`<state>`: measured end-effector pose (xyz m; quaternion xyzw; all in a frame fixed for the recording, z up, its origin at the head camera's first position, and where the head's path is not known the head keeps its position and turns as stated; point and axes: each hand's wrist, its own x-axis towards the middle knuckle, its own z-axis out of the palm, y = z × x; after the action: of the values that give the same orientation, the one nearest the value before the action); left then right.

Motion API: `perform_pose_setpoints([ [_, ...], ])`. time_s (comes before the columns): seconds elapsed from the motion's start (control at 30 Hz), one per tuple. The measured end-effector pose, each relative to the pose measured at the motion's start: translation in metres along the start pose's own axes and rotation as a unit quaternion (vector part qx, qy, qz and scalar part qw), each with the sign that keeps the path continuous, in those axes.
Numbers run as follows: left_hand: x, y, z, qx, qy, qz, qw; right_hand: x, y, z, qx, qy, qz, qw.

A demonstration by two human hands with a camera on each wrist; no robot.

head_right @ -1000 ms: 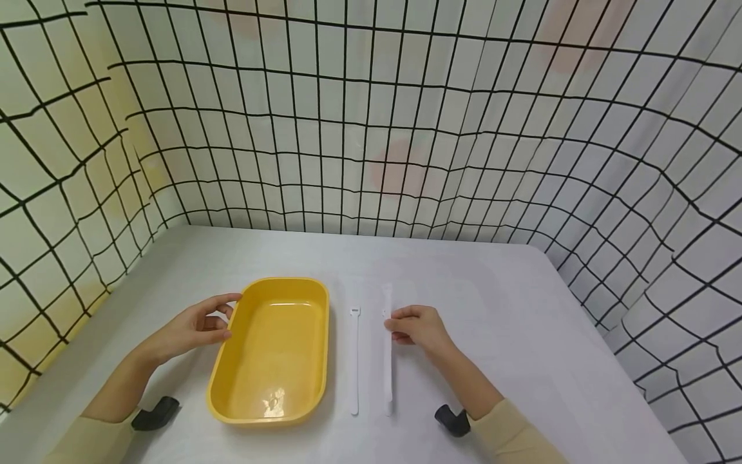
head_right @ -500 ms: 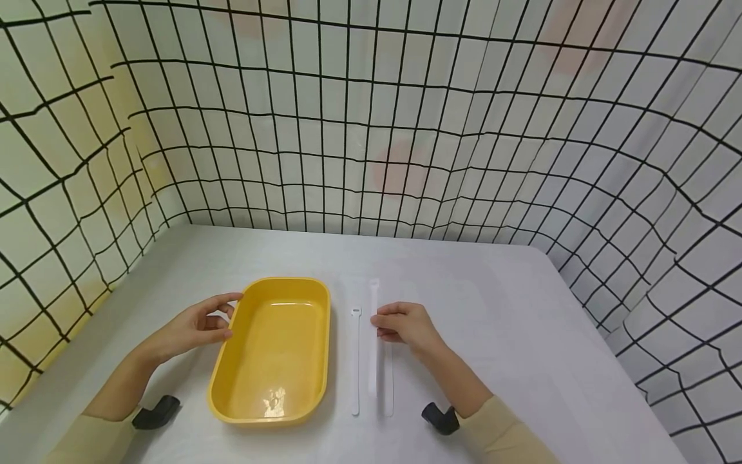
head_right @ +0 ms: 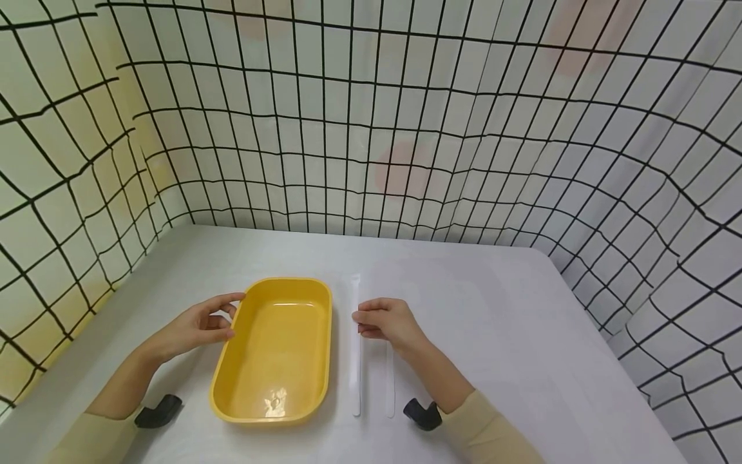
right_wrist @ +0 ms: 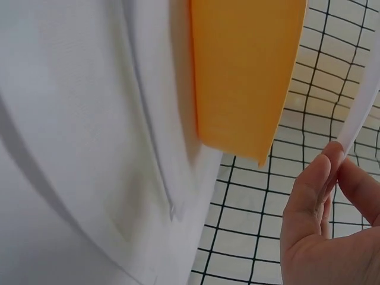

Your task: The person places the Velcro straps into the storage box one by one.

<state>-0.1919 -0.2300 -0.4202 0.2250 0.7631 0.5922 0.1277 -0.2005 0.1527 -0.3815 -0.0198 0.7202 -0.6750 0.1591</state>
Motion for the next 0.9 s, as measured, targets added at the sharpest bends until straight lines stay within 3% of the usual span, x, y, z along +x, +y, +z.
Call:
perform_pose_setpoints([
  [0.9, 0.001, -0.001, 0.0, 0.009, 0.005, -0.008, 0.9999, 0.014, -0.007, 0.044, 0.05, -0.049, -0.002, 0.9976],
])
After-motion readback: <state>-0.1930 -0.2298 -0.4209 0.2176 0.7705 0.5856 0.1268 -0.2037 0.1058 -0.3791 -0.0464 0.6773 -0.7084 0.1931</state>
